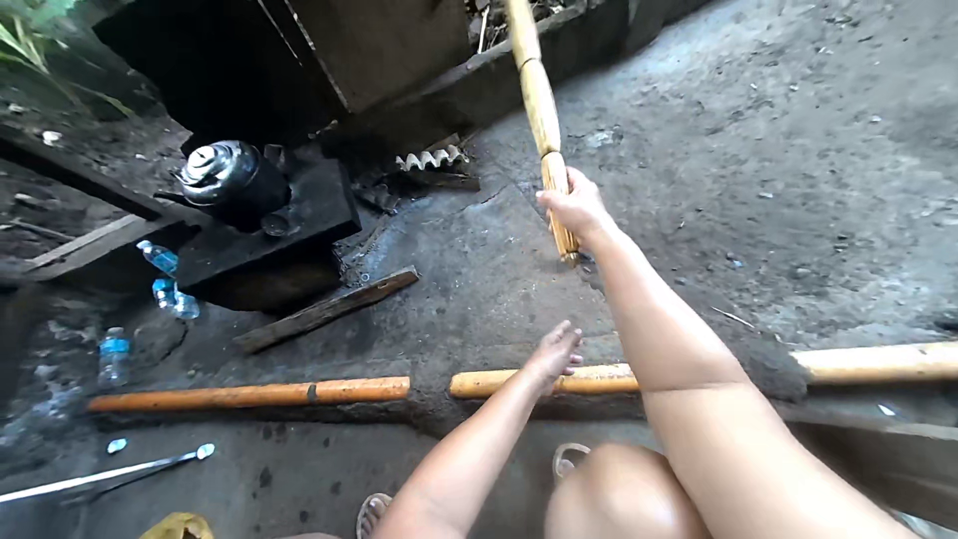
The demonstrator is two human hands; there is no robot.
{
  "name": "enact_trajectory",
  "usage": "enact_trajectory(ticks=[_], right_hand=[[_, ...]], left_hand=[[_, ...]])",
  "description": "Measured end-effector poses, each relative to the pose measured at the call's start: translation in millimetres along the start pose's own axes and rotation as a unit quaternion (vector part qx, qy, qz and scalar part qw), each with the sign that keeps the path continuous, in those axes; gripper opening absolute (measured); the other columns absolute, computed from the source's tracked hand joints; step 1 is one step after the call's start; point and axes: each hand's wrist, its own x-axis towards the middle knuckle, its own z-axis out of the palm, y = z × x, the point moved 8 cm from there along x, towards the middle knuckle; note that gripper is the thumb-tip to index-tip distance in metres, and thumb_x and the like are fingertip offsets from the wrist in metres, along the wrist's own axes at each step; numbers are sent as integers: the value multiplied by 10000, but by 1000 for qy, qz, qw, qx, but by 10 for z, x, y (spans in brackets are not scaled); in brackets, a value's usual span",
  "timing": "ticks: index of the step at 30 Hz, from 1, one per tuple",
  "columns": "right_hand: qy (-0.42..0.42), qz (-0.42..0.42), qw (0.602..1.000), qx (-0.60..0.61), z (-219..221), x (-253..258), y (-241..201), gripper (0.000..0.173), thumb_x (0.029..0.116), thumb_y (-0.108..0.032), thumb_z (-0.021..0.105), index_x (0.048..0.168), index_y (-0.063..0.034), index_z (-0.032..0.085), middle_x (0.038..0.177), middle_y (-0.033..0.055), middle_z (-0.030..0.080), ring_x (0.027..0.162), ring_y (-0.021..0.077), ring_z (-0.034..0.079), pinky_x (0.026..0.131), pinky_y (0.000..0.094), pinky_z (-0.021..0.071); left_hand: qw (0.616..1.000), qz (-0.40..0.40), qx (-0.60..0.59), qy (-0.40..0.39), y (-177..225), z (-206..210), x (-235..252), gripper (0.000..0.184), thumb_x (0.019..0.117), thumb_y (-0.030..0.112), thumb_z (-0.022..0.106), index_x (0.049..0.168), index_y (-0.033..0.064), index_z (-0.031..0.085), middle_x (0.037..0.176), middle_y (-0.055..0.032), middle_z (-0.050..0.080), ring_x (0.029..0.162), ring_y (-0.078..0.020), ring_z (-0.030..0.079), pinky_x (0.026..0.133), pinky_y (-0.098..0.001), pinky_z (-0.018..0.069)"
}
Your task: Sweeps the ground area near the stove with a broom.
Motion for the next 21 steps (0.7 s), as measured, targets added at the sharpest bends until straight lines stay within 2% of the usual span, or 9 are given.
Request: enact_trajectory(ticks=[2,4,6,9,11,13,15,19,21], right_hand=[[32,30,999,9,115,252,-63,520,942,-207,673,1417,-93,496,1092,167,630,798,251,641,696,468,560],[14,56,998,3,433,467,-64,542,940,-223,683,1424,-89,479,1118,173,618,822,260,642,701,464,561],[-51,76,995,-27,869,528,-22,552,927,-230,711,1416,-72,509,1161,200,626,889,300,649,754,507,557],[-180,74,977,-87,1431,258,53,526,960,-259,705,1413,-63,524,1169,222,627,886,310,651,767,508,556],[-220,63,971,-68,1533,21,93,517,986,-237,672,1446,-81,493,1115,184,629,789,243,622,703,434,545],[-217,65,974,-23,1337,-112,139,542,1001,-197,659,1493,-109,449,1076,146,619,697,178,578,618,351,524],[-165,60,984,-11,826,-88,198,540,998,-202,660,1490,-121,452,1047,128,619,663,157,568,593,335,520],[39,68,997,-2,-486,-33,573,580,980,-260,666,1492,-101,444,1182,191,620,860,264,637,751,471,552],[144,116,983,6,-1043,-113,888,576,961,-260,676,1471,-95,464,1176,190,615,868,272,637,751,481,549]], left_hand=[[1000,0,8,-17,-19,10,-73,518,1138,294,342,1614,98,285,1470,-200,523,1151,-276,621,910,-423,518],[1000,3,6,-17,-57,-83,-150,499,1136,278,348,1596,86,321,1433,-191,538,1115,-256,618,881,-405,518],[1000,1,5,9,-119,-247,-208,485,1135,276,354,1573,67,359,1406,-182,559,1101,-242,619,878,-395,514],[997,-18,8,71,-190,-473,-268,476,1139,298,344,1548,63,403,1378,-169,589,1080,-231,629,874,-388,508],[996,-25,5,90,-196,-541,-272,476,1140,316,340,1538,68,419,1372,-163,594,1079,-227,629,872,-391,506],[995,-32,6,92,-201,-540,-239,472,1139,316,348,1537,74,419,1373,-159,600,1082,-219,633,877,-387,503],[996,-34,10,83,-193,-442,-161,460,1138,296,357,1538,77,419,1355,-152,608,1058,-205,631,854,-365,502],[998,-35,35,26,-127,-71,-28,466,1136,290,368,1550,78,405,1373,-166,595,1078,-228,634,874,-379,514],[998,-38,46,-4,-111,124,18,463,1136,287,367,1549,81,409,1372,-163,600,1077,-224,635,878,-374,509]])
